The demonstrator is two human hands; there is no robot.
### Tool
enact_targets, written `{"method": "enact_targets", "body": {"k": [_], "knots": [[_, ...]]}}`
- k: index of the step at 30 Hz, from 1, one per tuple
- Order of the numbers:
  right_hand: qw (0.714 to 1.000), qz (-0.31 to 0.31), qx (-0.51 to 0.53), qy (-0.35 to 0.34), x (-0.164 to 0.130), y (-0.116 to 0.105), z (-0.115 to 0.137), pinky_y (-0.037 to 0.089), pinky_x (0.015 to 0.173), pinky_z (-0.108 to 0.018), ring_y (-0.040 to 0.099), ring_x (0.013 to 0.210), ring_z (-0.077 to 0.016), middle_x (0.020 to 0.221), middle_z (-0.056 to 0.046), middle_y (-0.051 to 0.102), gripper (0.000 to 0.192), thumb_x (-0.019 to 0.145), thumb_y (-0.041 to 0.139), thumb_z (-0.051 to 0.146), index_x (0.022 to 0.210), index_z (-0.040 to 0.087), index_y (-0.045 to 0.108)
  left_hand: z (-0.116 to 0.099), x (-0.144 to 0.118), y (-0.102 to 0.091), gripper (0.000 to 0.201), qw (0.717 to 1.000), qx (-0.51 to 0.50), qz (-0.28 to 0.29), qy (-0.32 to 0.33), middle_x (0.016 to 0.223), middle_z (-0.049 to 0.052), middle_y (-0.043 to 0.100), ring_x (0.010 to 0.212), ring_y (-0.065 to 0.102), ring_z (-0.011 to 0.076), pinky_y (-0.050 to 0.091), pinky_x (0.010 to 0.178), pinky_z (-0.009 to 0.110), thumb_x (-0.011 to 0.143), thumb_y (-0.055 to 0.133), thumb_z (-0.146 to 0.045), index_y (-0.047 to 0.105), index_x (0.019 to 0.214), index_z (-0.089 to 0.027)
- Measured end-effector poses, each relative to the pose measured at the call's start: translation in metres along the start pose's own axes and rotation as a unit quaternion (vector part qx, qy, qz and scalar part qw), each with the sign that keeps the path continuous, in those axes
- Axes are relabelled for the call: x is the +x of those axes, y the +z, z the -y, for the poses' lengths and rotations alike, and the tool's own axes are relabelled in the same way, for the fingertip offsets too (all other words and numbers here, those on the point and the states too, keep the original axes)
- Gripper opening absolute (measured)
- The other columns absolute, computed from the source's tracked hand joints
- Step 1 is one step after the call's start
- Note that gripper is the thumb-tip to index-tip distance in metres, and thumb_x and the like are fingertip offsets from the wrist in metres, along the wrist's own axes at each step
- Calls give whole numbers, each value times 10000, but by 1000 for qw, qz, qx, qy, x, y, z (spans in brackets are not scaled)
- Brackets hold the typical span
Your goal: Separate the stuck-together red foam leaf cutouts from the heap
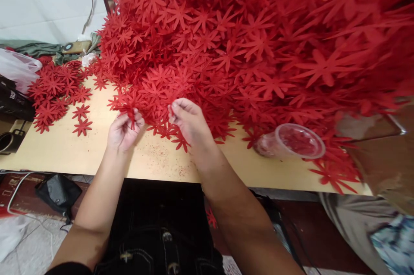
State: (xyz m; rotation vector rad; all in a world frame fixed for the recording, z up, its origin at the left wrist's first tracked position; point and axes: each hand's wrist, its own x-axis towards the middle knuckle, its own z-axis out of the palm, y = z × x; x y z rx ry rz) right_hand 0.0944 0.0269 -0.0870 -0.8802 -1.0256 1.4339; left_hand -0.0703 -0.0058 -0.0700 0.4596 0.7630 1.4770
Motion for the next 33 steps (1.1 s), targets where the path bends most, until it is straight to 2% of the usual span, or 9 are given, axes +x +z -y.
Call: {"method": "enact_targets", "body": {"k": [3,6,8,10,13,17,19,26,33], "knots": [[989,-126,-60,-48,6,-16,-1,488,614,-258,559,649,-94,762,0,587,145,729,623,271,846,218,555,1,2,-1,114,999,37,-2,10,721,-6,658,629,596,66,508,654,214,705,651,-75,609,716,-180],[927,-234,-236,-175,4,-22,6,464,950,-414,558,1084,-199,1159,-104,563,344,717,609,185,1059,211,577,9,4,1,221,995,94,-2,28,753,-13,680,681,628,75,507,702,216,650,716,-52,639,803,-192],[870,-237,-349,-255,-2,-17,14,353,1074,-480,455,1246,-244,1275,-114,514,357,745,598,205,1102,217,590,15,6,1,250,990,126,-7,69,771,-19,693,706,636,74,506,733,213,622,756,-74,653,815,-195],[845,-185,-405,-295,-10,-5,21,326,1089,-498,474,1226,-245,1217,-97,570,276,799,563,263,1067,229,618,19,8,0,252,980,165,-4,109,792,-14,707,735,644,84,508,761,223,604,794,-139,667,815,-192],[878,-81,-390,-267,-16,15,20,408,1019,-468,571,1066,-223,1062,-78,645,251,795,588,368,988,214,630,22,10,-2,286,967,212,11,139,791,-8,717,723,643,97,514,757,240,573,830,-275,685,800,-176],[964,34,-245,-102,-12,31,4,523,797,-354,620,813,-159,892,-37,649,285,718,646,385,910,189,570,23,9,-3,307,956,252,8,148,679,-23,684,628,604,81,504,681,219,562,826,-377,686,736,-166],[986,55,-155,-37,-8,32,-2,523,709,-299,600,700,-121,761,7,620,223,701,648,345,818,192,537,24,8,-2,298,956,258,19,141,702,-15,687,665,612,84,504,710,217,590,809,-392,691,744,-166],[999,-46,20,-18,4,19,2,482,598,-218,534,566,-61,637,70,581,197,667,683,305,744,212,528,23,7,-2,457,956,260,58,123,714,-40,637,614,550,51,473,645,178,603,813,-292,682,1036,-227],[995,-98,25,-23,2,19,8,319,412,-175,386,397,-30,466,92,467,305,720,681,371,640,204,439,23,9,-1,249,958,259,-13,125,599,-38,614,535,509,50,432,561,183,586,814,-312,662,708,-157]]}}
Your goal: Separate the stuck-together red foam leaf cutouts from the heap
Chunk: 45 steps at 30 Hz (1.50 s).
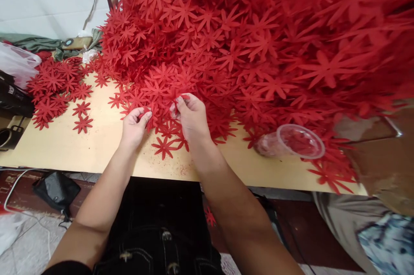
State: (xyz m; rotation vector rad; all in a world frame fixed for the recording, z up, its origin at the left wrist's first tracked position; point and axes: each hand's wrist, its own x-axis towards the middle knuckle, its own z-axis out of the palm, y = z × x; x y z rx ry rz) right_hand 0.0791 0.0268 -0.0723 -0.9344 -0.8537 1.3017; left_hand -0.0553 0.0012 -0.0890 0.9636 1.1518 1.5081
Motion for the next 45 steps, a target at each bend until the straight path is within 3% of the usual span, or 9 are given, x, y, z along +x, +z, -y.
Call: {"method": "enact_targets", "body": {"k": [5,13,17,20,23,28,38,42,45], "knots": [[995,34,-87,-15,-12,4,6,268,410,-201,281,420,-33,442,85,302,494,714,650,542,535,202,339,-5,-3,1,321,1000,-1,-5,2,515,-57,542,474,448,40,397,509,179,625,781,-403,578,618,-155],[990,110,-92,15,-12,4,-2,474,632,-252,539,609,-82,664,49,580,193,657,682,270,731,192,521,-2,-4,1,256,999,-30,27,-6,831,-25,670,727,623,85,510,740,229,656,673,-98,621,885,-198],[987,99,-121,40,-13,7,-5,444,572,-258,486,523,-75,593,70,525,170,669,646,225,714,201,483,0,-5,-1,152,998,-48,34,-13,855,-6,681,785,637,111,504,817,276,748,653,-274,650,878,-194],[990,92,-110,11,-15,11,-6,465,645,-264,531,608,-82,653,54,557,219,631,688,222,710,193,486,-1,-6,-1,300,997,-62,31,-14,814,-16,680,770,628,103,492,809,255,665,749,-419,663,832,-187],[989,111,-96,12,-16,11,-4,474,658,-256,543,634,-81,672,51,574,251,596,721,241,709,187,502,-3,-7,0,375,998,-56,27,-18,723,-47,659,680,598,75,484,729,217,527,843,-392,661,781,-185],[979,177,-63,76,-16,2,1,482,594,-232,552,579,-69,641,60,599,292,560,762,300,740,188,562,-7,-6,0,315,998,-65,6,-23,627,-52,629,575,554,57,480,634,201,572,816,-408,633,687,-178],[989,30,-139,-27,-5,-22,5,435,513,-225,491,499,-69,573,37,564,89,746,604,260,718,188,560,-9,-1,-5,302,992,-113,-28,-39,576,-68,581,479,508,36,426,496,176,573,816,-325,574,678,-179],[923,-78,-338,-164,9,-54,11,504,842,-401,609,891,-184,974,-91,633,215,760,546,169,960,178,625,-9,-3,-1,384,994,-96,-3,-54,589,-71,610,474,536,47,450,504,191,489,856,-340,587,708,-175],[835,-117,-483,-238,10,-67,17,358,1046,-540,455,1228,-294,1262,-153,524,368,748,604,201,1114,183,618,-8,-3,1,424,996,-74,6,-46,580,-67,612,469,535,54,439,486,190,454,867,-372,577,691,-175]]}}
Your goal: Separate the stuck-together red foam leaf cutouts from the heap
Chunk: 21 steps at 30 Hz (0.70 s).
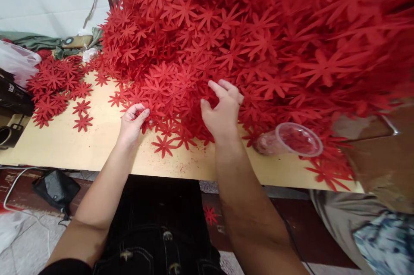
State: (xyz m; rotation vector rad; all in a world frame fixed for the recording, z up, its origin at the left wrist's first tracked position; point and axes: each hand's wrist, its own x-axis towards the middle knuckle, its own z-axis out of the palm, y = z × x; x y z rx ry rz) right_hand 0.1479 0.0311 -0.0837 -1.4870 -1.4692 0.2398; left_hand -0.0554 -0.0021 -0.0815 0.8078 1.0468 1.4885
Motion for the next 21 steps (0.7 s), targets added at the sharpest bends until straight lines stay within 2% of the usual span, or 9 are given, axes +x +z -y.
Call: {"method": "enact_targets", "body": {"k": [2,5,8,11,15,21], "knots": [[999,2,-16,-39,-4,-1,8,313,1076,-563,409,1270,-309,1286,-138,527,345,767,622,279,1103,204,629,2,0,1,410,1000,21,-7,16,585,-60,613,481,531,56,434,488,188,477,858,-384,574,685,-174],[990,94,97,-44,-19,7,36,419,1003,-487,551,1097,-251,1086,-99,644,272,805,592,400,998,217,652,6,1,3,349,997,57,-25,41,572,-68,596,493,505,42,417,508,170,513,845,-329,578,670,-168],[944,235,229,32,-33,24,60,517,804,-370,623,827,-177,893,-58,669,291,771,621,454,912,200,626,8,1,4,311,996,76,-24,45,559,-68,579,506,485,36,403,528,164,526,836,-283,576,646,-161],[895,310,309,88,-38,38,67,510,690,-304,601,682,-125,763,-7,645,240,725,663,400,801,189,577,9,0,3,314,995,83,-9,48,573,-51,579,534,501,53,421,559,186,569,812,-338,556,618,-163],[847,316,403,143,-33,45,59,507,672,-261,589,649,-94,696,23,631,173,648,692,253,745,182,569,9,-2,2,358,995,73,-12,70,557,-54,537,543,482,54,427,587,190,655,741,-461,546,593,-167],[852,291,416,128,-33,42,60,513,703,-263,600,687,-98,742,20,648,202,636,658,165,829,191,606,8,-2,2,377,997,27,-1,70,761,-14,644,708,587,77,485,736,215,642,742,-511,632,772,-175]]}}
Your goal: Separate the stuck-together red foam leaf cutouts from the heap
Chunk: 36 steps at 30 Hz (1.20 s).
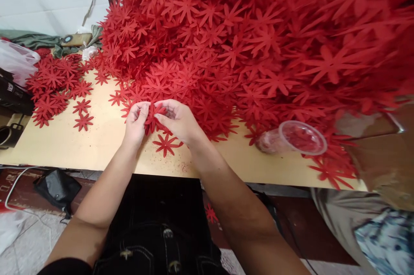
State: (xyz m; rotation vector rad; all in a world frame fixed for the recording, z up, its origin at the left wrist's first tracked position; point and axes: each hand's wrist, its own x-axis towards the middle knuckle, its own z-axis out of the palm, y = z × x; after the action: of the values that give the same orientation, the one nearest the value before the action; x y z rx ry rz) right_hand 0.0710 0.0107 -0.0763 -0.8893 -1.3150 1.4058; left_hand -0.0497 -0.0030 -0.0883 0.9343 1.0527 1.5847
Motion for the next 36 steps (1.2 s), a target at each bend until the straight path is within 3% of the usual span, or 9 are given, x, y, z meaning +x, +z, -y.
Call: {"method": "enact_targets", "body": {"k": [5,9,13,16,25,29,36], "knots": [[1000,-1,-13,-2,0,1,0,514,735,-283,594,692,-104,736,21,639,141,667,631,174,804,194,609,-4,-3,-1,378,999,11,44,0,850,3,662,798,628,109,498,790,248,672,720,-513,629,852,-194],[998,-55,-12,-12,2,-5,-1,509,785,-298,596,732,-108,784,12,637,125,702,641,211,815,200,590,-4,-3,-1,408,995,54,77,12,969,12,673,865,633,124,494,832,257,607,806,-304,632,964,-206],[999,-52,-6,-2,0,-5,-1,511,804,-302,603,803,-122,856,-6,644,240,699,693,328,879,212,586,-1,0,-2,354,996,71,61,5,970,23,690,856,639,130,498,835,262,616,782,-211,651,944,-192],[999,-38,-14,17,-1,-2,-1,510,815,-307,601,812,-121,876,-5,648,339,634,745,289,920,206,583,1,0,-2,313,997,59,55,-10,890,24,699,802,643,131,508,808,271,620,780,-228,652,901,-177],[1000,-20,0,18,0,-2,-3,520,831,-317,625,808,-120,861,2,669,243,660,688,177,891,204,617,2,-1,0,261,995,90,27,17,838,1,653,770,600,108,486,777,241,637,764,-192,611,847,-175],[1000,-4,0,3,1,-4,-3,524,815,-314,631,820,-128,879,-9,679,257,653,674,130,895,198,624,1,-1,-1,214,998,48,34,13,773,-16,616,721,577,89,482,733,221,694,737,-293,600,814,-180],[992,-107,-33,-58,2,-6,-5,462,632,-241,535,604,-81,671,47,573,34,792,544,202,764,203,525,0,-4,-4,451,993,56,107,-14,991,23,675,894,625,138,488,872,282,632,797,-313,635,1036,-194]]}}
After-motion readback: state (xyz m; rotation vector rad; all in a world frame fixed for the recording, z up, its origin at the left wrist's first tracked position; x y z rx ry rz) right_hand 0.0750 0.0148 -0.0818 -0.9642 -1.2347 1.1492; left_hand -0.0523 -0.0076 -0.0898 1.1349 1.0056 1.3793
